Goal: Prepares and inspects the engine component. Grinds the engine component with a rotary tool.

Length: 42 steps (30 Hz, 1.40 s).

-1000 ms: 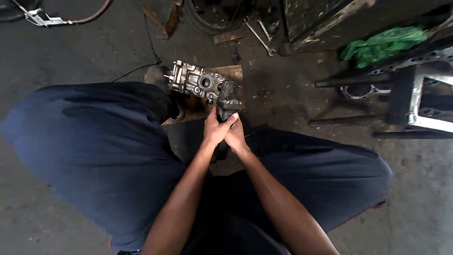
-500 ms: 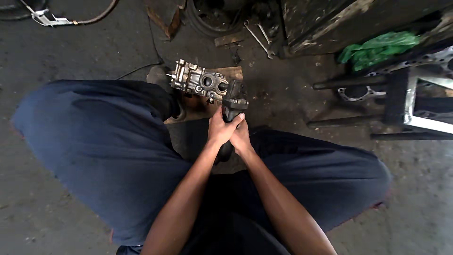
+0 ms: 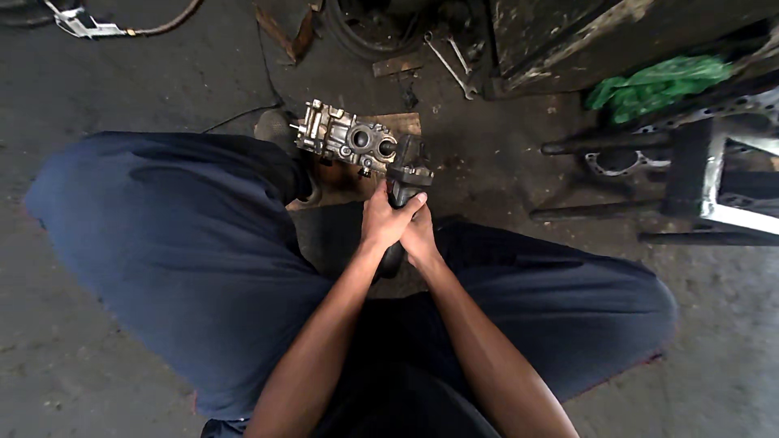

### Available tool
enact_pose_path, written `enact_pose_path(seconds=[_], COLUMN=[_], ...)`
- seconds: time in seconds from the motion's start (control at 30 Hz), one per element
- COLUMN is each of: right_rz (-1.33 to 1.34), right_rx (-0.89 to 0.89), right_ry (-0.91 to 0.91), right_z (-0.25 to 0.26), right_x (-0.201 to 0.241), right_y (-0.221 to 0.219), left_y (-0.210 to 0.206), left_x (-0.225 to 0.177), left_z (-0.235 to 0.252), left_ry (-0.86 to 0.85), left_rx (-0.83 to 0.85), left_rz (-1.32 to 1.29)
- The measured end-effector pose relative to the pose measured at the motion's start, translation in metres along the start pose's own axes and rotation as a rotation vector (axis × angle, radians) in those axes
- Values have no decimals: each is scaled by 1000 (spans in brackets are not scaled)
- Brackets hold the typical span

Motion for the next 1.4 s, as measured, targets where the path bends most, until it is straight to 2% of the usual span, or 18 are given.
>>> enact_pose_path(seconds=[0.33,1.0,1.4], right_rz=[5,-146,-105], right_rx=[-8,0,45], right_ry=[42,-18,-1], right_z=[-1,15,21], right_x=[0,-8,-20], right_y=[-3,-13,-20], left_y=[1,6,8], left_x=[2,19,28], left_z=[0,17,19], left_ry=[1,16,46], left_rx=[9,12,8], left_rz=[7,-56,-41])
Point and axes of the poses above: each hand's wrist, its own z-axis towards the middle knuckle, its own y-axis out of the back of the hand, x = y × z, the point moved 10 cm from there along z, towards the middle knuckle, and after that the axes turned 5 degrees about x, right-handed, at the moved point
